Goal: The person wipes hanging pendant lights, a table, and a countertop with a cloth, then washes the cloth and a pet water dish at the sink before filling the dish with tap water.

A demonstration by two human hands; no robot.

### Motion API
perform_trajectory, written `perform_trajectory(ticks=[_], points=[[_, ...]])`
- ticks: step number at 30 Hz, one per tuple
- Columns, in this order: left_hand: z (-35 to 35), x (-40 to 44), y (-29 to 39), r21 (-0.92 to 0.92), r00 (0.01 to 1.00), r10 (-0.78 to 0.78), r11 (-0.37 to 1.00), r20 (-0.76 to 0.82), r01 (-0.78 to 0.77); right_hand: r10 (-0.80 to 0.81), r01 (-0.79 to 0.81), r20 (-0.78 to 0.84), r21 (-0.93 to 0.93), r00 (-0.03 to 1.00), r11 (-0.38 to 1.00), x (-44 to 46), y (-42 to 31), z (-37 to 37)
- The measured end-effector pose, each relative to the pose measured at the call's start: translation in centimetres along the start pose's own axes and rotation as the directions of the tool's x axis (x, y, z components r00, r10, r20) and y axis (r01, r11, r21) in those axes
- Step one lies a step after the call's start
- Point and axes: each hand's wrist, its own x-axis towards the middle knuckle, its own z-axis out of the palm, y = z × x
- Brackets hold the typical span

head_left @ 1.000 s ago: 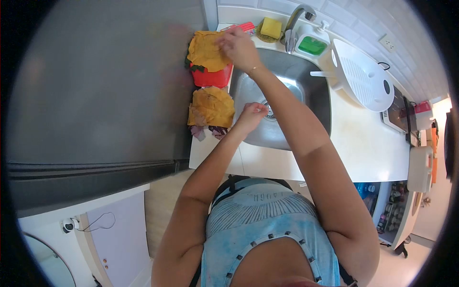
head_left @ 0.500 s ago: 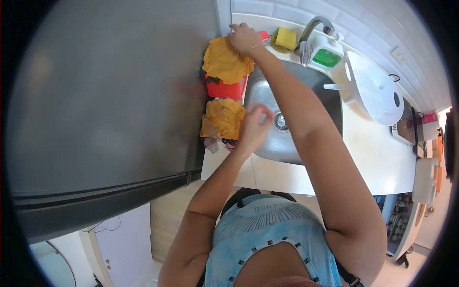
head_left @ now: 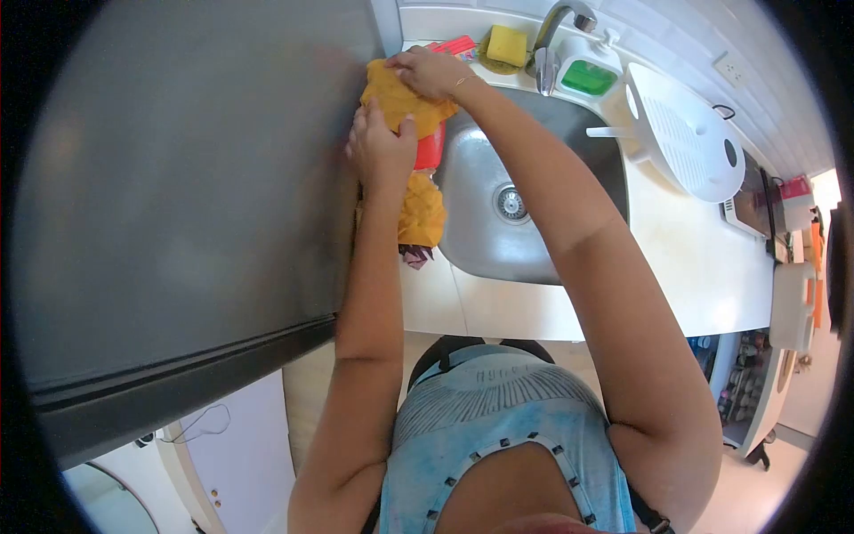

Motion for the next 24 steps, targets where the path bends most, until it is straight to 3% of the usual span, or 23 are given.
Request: perform_trajectory(ticks=[2, 4, 5, 7, 8, 10, 11, 13, 14, 16, 17, 19, 20, 22, 24], points=[[0.1, -0.8, 0.3, 0.028, 1.000, 0.003, 1.000, 0.001, -0.003, -0.004, 0.005, -0.014, 0.008, 1.000, 1.000, -0.3, -0.2, -0.1], [-0.4, -2.5, 1.6, 0.168, 0.919, 0.190, 0.976, -0.344, -0.139, 0.010, -0.007, -0.057, 0.052, 0.998, 0.999, 0.0, -0.7, 0.4], [-0.7, -3.4, 2.2, 0.171, 0.920, 0.193, 0.975, -0.342, -0.141, 0.011, -0.007, -0.058, 0.056, 0.998, 0.998, 0.1, -1.0, 0.6], [-1.2, -5.4, 2.8, 0.107, 0.956, 0.240, 0.969, -0.169, -0.224, 0.014, -0.007, -0.106, 0.066, 0.994, 0.998, 0.2, -1.7, 1.0], [-1.3, -6.0, 2.5, 0.111, 0.958, 0.240, 0.968, -0.160, -0.224, 0.020, -0.013, -0.103, 0.075, 0.994, 0.997, 0.3, -1.9, 1.2], [-1.1, -7.2, 1.6, 0.076, 0.951, 0.147, 0.982, 0.273, -0.174, 0.024, -0.016, -0.086, 0.091, 0.996, 0.996, 0.6, -1.8, 1.4], [-1.1, -7.9, 0.9, 0.078, 0.948, 0.147, 0.981, 0.282, -0.175, 0.031, -0.023, -0.084, 0.097, 0.996, 0.995, 0.7, -1.6, 1.5], [-0.9, -9.2, -1.0, 0.089, 0.943, 0.167, 0.976, 0.289, -0.200, -0.113, 0.156, -0.480, 0.051, 0.870, 0.986, 0.6, -1.2, 2.0], [-0.2, -9.8, -2.0, 0.088, 0.940, 0.166, 0.976, 0.300, -0.200, -0.103, 0.147, -0.476, 0.056, 0.873, 0.987, 0.1, -0.9, 1.9], [1.2, -11.0, -4.0, 0.405, 0.957, 0.131, 0.885, 0.259, -0.231, -0.037, 0.143, -0.590, 0.134, 0.807, 0.981, -2.2, -1.4, 0.1], [1.6, -11.4, -4.7, 0.405, 0.954, 0.131, 0.883, 0.271, -0.237, -0.026, 0.133, -0.588, 0.140, 0.809, 0.981, -3.7, -1.5, -0.5], [2.0, -11.6, -5.3, 0.421, 0.943, 0.148, 0.866, 0.299, -0.270, 0.140, 0.099, -0.496, 0.425, 0.857, 0.900, -7.2, -0.7, -1.0], [2.3, -12.2, -5.2, 0.392, 0.921, 0.178, 0.864, 0.346, -0.315, 0.305, -0.154, -0.323, 0.419, 0.896, 0.895, -11.3, -0.3, -0.1], [2.1, -11.6, -5.3, 0.412, 0.930, 0.105, 0.875, 0.351, -0.254, 0.128, -0.101, -0.055, 0.358, 0.990, 0.928, -15.1, 2.4, 1.9], [2.0, -11.5, -4.9, 0.452, 0.941, 0.142, 0.848, 0.307, -0.275, 0.163, -0.162, 0.022, 0.263, 0.986, 0.951, -18.6, 3.9, 1.1]])
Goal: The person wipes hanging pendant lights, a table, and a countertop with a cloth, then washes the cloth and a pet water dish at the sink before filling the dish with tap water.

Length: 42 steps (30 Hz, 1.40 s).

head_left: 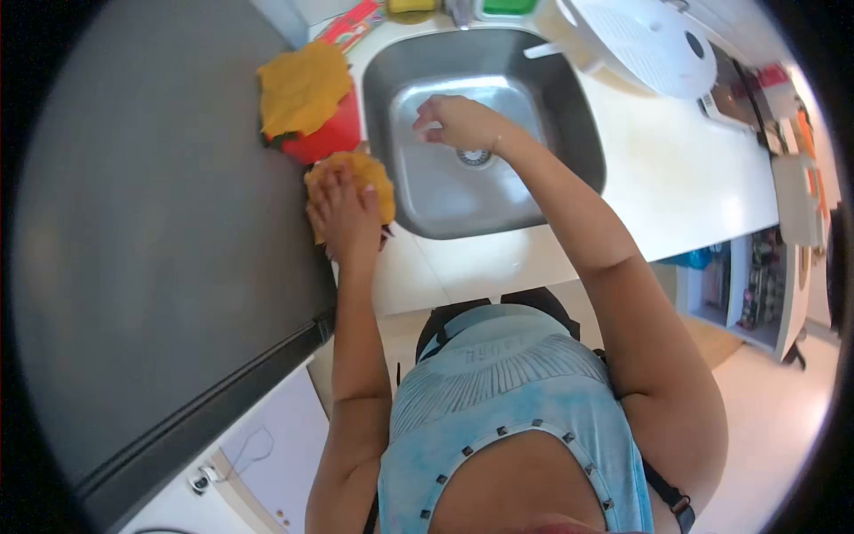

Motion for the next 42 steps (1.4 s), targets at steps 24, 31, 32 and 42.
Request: perform_trajectory(ticks=[24, 31, 32, 42], points=[[-3.3, -11.5, 41.3, -0.502, 0.491, 0.837, 0.541, 0.242, -0.675, 0.434, -0.695, -0.643, -0.218, 0.631, 0.685, -54.4, 1.6, -11.9], [-6.2, -26.3, 59.2, -0.679, -0.022, 0.999, 0.013, 0.043, -0.734, 0.638, -0.702, -0.630, 0.686, -0.443, 0.191, -84.6, -9.9, -14.2], [-6.0, -27.7, 61.6, -0.737, -0.098, 0.995, -0.051, 0.021, -0.674, 0.511, -0.614, -0.605, 0.769, -0.610, 0.177, -87.4, -12.1, -14.8], [0.2, -46.2, 87.4, -0.725, -0.552, 0.801, -0.237, 0.232, -0.647, -0.503, -0.716, -0.537, 0.638, -0.678, 0.284, -108.2, -19.4, -21.1]])
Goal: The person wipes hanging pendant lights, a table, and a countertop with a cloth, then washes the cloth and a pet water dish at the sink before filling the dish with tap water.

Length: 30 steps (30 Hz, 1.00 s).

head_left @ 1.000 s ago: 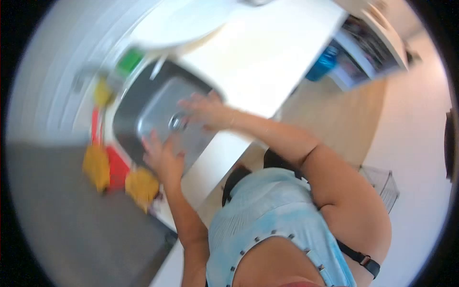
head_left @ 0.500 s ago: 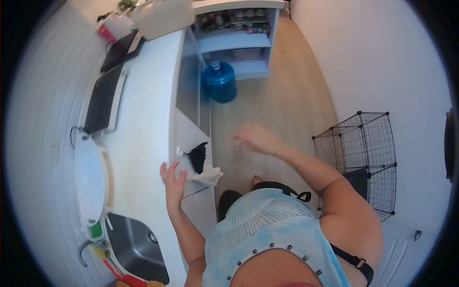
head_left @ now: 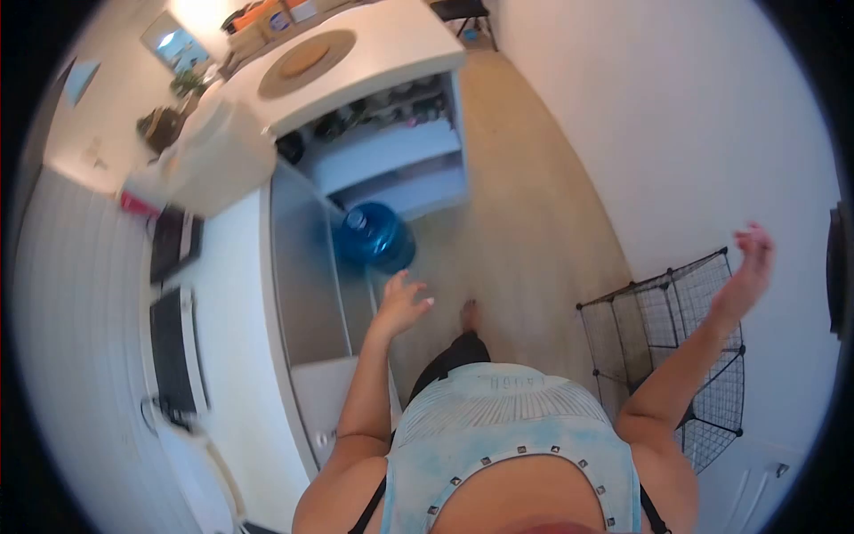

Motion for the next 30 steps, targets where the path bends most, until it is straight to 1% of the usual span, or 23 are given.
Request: perform_trajectory(ticks=[1, 2, 3, 4, 5, 6, 7, 8, 9, 11, 13, 14, 16, 17, 19, 21, 23, 24, 25, 26, 27, 29, 30], points=[[-0.3, 3.7, 0.8, 0.029, 0.998, 0.035, 0.999, 0.043, -0.036, 0.059, -0.030, 0.125, -0.221, 0.990, 0.975, 0.4, 1.6, 1.9], [-1.3, 6.6, 2.6, 0.096, 0.995, 0.045, 0.994, 0.094, -0.054, 0.147, -0.031, 0.235, -0.433, 0.961, 0.901, 0.8, 3.0, 4.0], [-1.7, 9.8, 3.7, 0.091, 0.993, 0.058, 0.993, 0.107, -0.068, 0.041, 0.220, 0.401, -0.583, 0.915, 0.782, 1.5, 3.6, 6.0], [-2.4, 13.3, 4.7, 0.053, 0.969, 0.169, 0.982, 0.180, -0.181, -0.011, 0.458, 0.566, -0.655, 0.824, 0.601, 2.2, 4.4, 7.7], [-2.8, 16.4, 5.8, 0.007, 0.927, 0.271, 0.959, 0.259, -0.282, 0.011, 0.443, 0.558, -0.672, 0.830, 0.594, 2.9, 5.8, 8.7], [-3.0, 19.3, 7.2, 0.010, 0.919, 0.275, 0.957, 0.281, -0.290, 0.111, 0.307, 0.530, -0.636, 0.841, 0.708, 3.7, 7.2, 9.8], [-3.4, 22.7, 9.2, 0.089, 0.891, 0.287, 0.937, 0.352, -0.337, 0.201, 0.159, 0.504, -0.583, 0.840, 0.797, 4.7, 8.9, 11.1], [-3.6, 26.1, 11.2, 0.164, 0.861, 0.294, 0.907, 0.416, -0.388, 0.203, 0.150, 0.488, -0.591, 0.849, 0.793, 5.6, 11.1, 11.6], [-3.4, 29.2, 13.0, 0.165, 0.856, 0.300, 0.903, 0.421, -0.398, 0.209, 0.166, 0.467, -0.640, 0.859, 0.750, 6.3, 13.8, 11.1], [-3.0, 35.2, 16.5, 0.187, 0.761, 0.375, 0.824, 0.529, -0.535, 0.205, 0.185, 0.448, -0.683, 0.870, 0.707, 7.9, 19.0, 10.7], [-2.7, 40.9, 19.9, 0.162, 0.745, 0.386, 0.823, 0.544, -0.544, 0.421, 0.050, 0.413, -0.758, 0.807, 0.650, 9.9, 24.2, 10.6], [-2.4, 43.5, 21.3, 0.133, 0.727, 0.394, 0.825, 0.563, -0.550, 0.422, 0.053, 0.420, -0.756, 0.803, 0.652, 10.8, 27.3, 10.5], [-1.9, 48.6, 23.8, 0.141, 0.765, 0.329, 0.868, 0.554, -0.476, 0.564, -0.012, 0.370, -0.829, 0.738, 0.559, 14.5, 33.9, 11.8], [-2.3, 51.8, 25.3, 0.157, 0.792, 0.272, 0.896, 0.547, -0.416, 0.551, -0.006, 0.381, -0.818, 0.742, 0.575, 17.6, 37.2, 13.5], [-3.6, 56.8, 27.6, 0.220, 0.805, 0.209, 0.897, 0.555, -0.384, 0.623, 0.121, 0.480, -0.841, 0.618, 0.528, 22.9, 41.1, 17.9], [-4.4, 62.2, 28.4, 0.260, 0.817, 0.151, 0.902, 0.557, -0.344, 0.522, 0.151, 0.614, -0.721, 0.591, 0.676, 29.0, 44.2, 25.7], [-4.5, 68.4, 27.6, 0.104, 0.840, 0.209, 0.949, 0.500, -0.298, 0.372, 0.237, 0.739, -0.575, 0.562, 0.783, 34.6, 45.8, 35.6], [-5.9, 70.2, 27.9, 0.093, 0.850, 0.201, 0.956, 0.488, -0.279, 0.331, 0.287, 0.795, -0.519, 0.509, 0.805, 36.8, 46.2, 40.8], [-7.9, 71.4, 28.1, 0.005, 0.901, 0.203, 0.975, 0.383, -0.221, 0.275, 0.341, 0.845, -0.453, 0.459, 0.824, 38.4, 45.8, 46.0], [-9.5, 72.8, 28.1, -0.092, 0.943, 0.189, 0.981, 0.275, -0.170, 0.181, 0.370, 0.901, -0.336, 0.393, 0.866, 39.5, 46.4, 51.3], [-10.7, 74.2, 27.6, -0.107, 0.948, 0.180, 0.982, 0.264, -0.157, 0.188, 0.346, 0.941, -0.282, 0.282, 0.895, 40.4, 44.6, 56.3], [-13.1, 78.4, 26.4, 0.043, 0.975, 0.038, 0.998, 0.221, -0.049, 0.049, 0.313, 0.991, -0.086, 0.122, 0.946, 40.5, 45.9, 65.7], [-13.6, 80.9, 25.1, 0.035, 0.974, 0.025, 0.999, 0.224, -0.033, 0.052, 0.177, 0.997, -0.060, 0.051, 0.982, 40.1, 46.4, 69.9]])
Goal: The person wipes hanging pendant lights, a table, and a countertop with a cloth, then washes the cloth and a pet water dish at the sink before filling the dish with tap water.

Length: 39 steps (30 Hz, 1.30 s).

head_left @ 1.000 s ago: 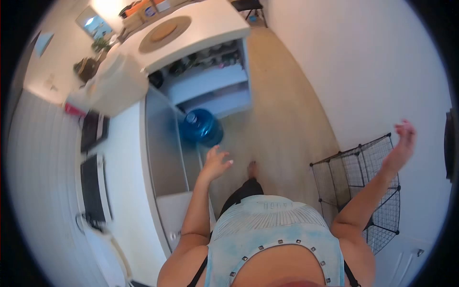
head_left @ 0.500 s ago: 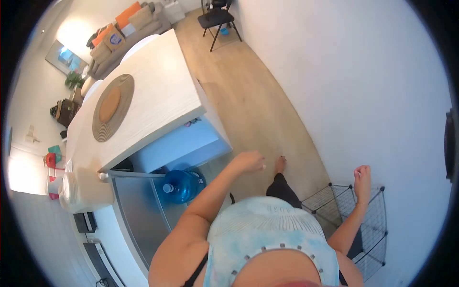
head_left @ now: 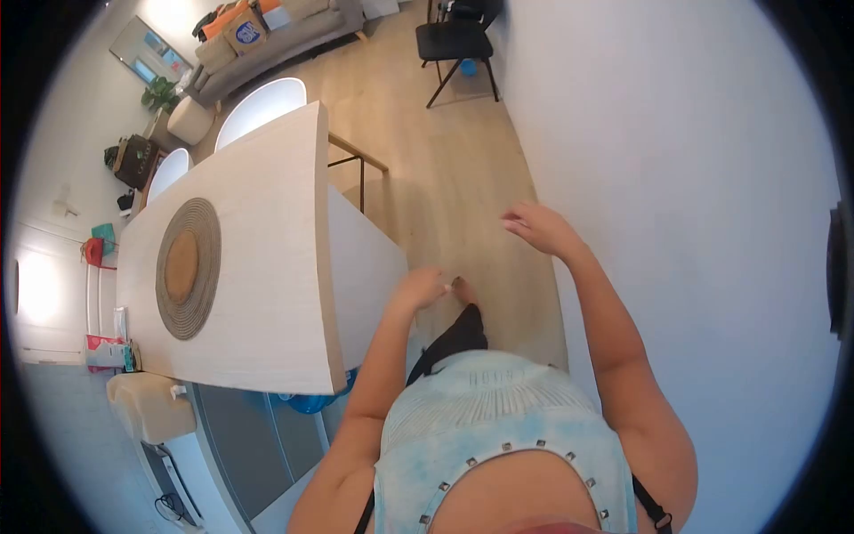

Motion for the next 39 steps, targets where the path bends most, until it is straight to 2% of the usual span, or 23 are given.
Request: perform_trajectory(ticks=[2, 4, 6, 8, 10, 11, 12, 13, 15, 16, 17, 19, 22, 24, 25, 26, 27, 28, 29, 32, 34, 35, 39], points=[[-1.5, 4.8, -3.4, 0.127, 0.964, -0.241, 0.966, 0.111, 0.226, 0.000, -0.014, 0.095, 0.152, 0.995, 0.988, 4.9, 2.6, 3.1], [-6.1, 10.7, -5.1, 0.093, 0.983, -0.172, 0.982, 0.064, 0.166, 0.010, -0.017, 0.157, 0.040, 0.988, 0.999, 10.7, 9.6, 4.9], [-9.5, 14.8, -5.6, 0.033, 0.990, -0.136, 0.990, 0.041, 0.135, 0.154, -0.140, 0.197, -0.083, 0.968, 0.987, 11.0, 15.2, 4.7], [-14.3, 18.4, -5.3, -0.047, 0.984, -0.106, 0.994, -0.145, 0.100, 0.357, -0.326, 0.260, -0.158, 0.897, 0.932, 9.0, 22.3, 4.7], [-16.7, 22.3, -6.5, -0.022, 0.985, -0.033, 0.999, -0.167, 0.029, 0.681, -0.541, 0.396, -0.416, 0.616, 0.731, 5.2, 29.6, 4.4], [-17.8, 24.0, -7.3, 0.016, 0.982, 0.055, 0.998, -0.183, -0.053, 0.670, -0.504, 0.333, -0.464, 0.664, 0.729, 2.2, 32.3, 4.4], [-19.6, 25.9, -7.7, 0.014, 0.980, 0.033, 0.999, -0.198, -0.031, 0.736, -0.541, 0.429, -0.501, 0.524, 0.676, 1.3, 34.4, 3.7], [-21.3, 27.3, -7.9, -0.083, 0.993, -0.018, 0.996, -0.117, 0.008, 0.773, -0.591, 0.456, -0.500, 0.442, 0.633, -0.4, 37.5, 4.0], [-23.9, 30.5, -9.9, -0.188, 0.995, -0.085, 0.979, -0.044, 0.075, 0.739, -0.917, 0.669, -0.242, 0.079, 0.316, -0.8, 42.2, 3.0], [-24.6, 32.7, -11.5, -0.131, 0.993, -0.114, 0.986, -0.043, 0.107, 0.712, -0.961, 0.701, -0.217, -0.031, 0.173, 1.2, 43.4, 1.9], [-25.7, 35.0, -13.2, -0.071, 0.988, -0.144, 0.987, -0.047, 0.141, 0.714, -0.961, 0.699, -0.222, -0.040, 0.163, 5.6, 44.4, 0.9], [-28.5, 38.4, -15.4, -0.078, 0.960, -0.270, 0.961, -0.070, 0.265, 0.773, -0.872, 0.622, -0.301, 0.127, 0.386, 16.7, 47.0, -1.2], [-32.7, 42.5, -19.3, -0.107, 0.916, -0.400, 0.913, -0.039, 0.394, 0.687, -0.517, 0.430, -0.455, 0.585, 0.725, 37.6, 49.8, -3.9], [-35.7, 44.5, -21.4, -0.165, 0.907, -0.421, 0.895, 0.001, 0.415, 0.485, -0.349, 0.235, -0.449, 0.842, 0.822, 53.6, 50.4, -4.9], [-37.3, 44.9, -22.3, -0.258, 0.906, -0.402, 0.897, -0.133, 0.360, 0.223, -0.184, 0.040, -0.434, 0.974, 0.882, 61.7, 51.7, -4.0], [-38.8, 45.1, -23.5, -0.339, 0.886, -0.384, 0.895, -0.261, 0.288, 0.365, -0.327, 0.185, -0.210, 0.912, 0.922, 69.4, 42.6, -8.7], [-40.1, 45.2, -24.7, -0.384, 0.852, -0.415, 0.878, -0.318, 0.284, 0.116, -0.086, 0.105, -0.252, 0.988, 0.964, 76.7, 41.5, -8.2], [-41.1, 45.6, -26.2, -0.427, 0.819, -0.441, 0.862, -0.368, 0.272, -0.084, 0.084, 0.008, 0.027, 0.996, 0.996, 81.8, 35.1, -10.1], [-41.8, 46.2, -27.8, -0.417, 0.745, -0.460, 0.869, -0.483, 0.266, -0.220, 0.217, -0.032, -0.086, 0.975, 0.972, 87.1, 31.3, -10.4], [-45.1, 48.5, -32.2, -0.374, 0.547, -0.511, 0.859, -0.663, 0.349, -0.176, 0.180, 0.188, -0.005, 0.966, 0.984, 98.4, 20.8, -10.4], [-48.0, 50.6, -36.0, -0.421, 0.541, -0.537, 0.844, -0.647, 0.334, -0.341, 0.338, 0.201, 0.048, 0.918, 0.940, 102.4, 16.6, -8.7], [-49.7, 51.6, -38.1, -0.474, 0.513, -0.578, 0.815, -0.635, 0.332, -0.335, 0.336, 0.236, 0.038, 0.912, 0.941, 103.8, 16.2, -6.7], [-57.7, 58.2, -47.3, -0.419, 0.643, -0.572, 0.817, -0.508, 0.396, -0.180, 0.201, 0.426, -0.005, 0.887, 0.979, 110.3, 16.9, -3.8]])
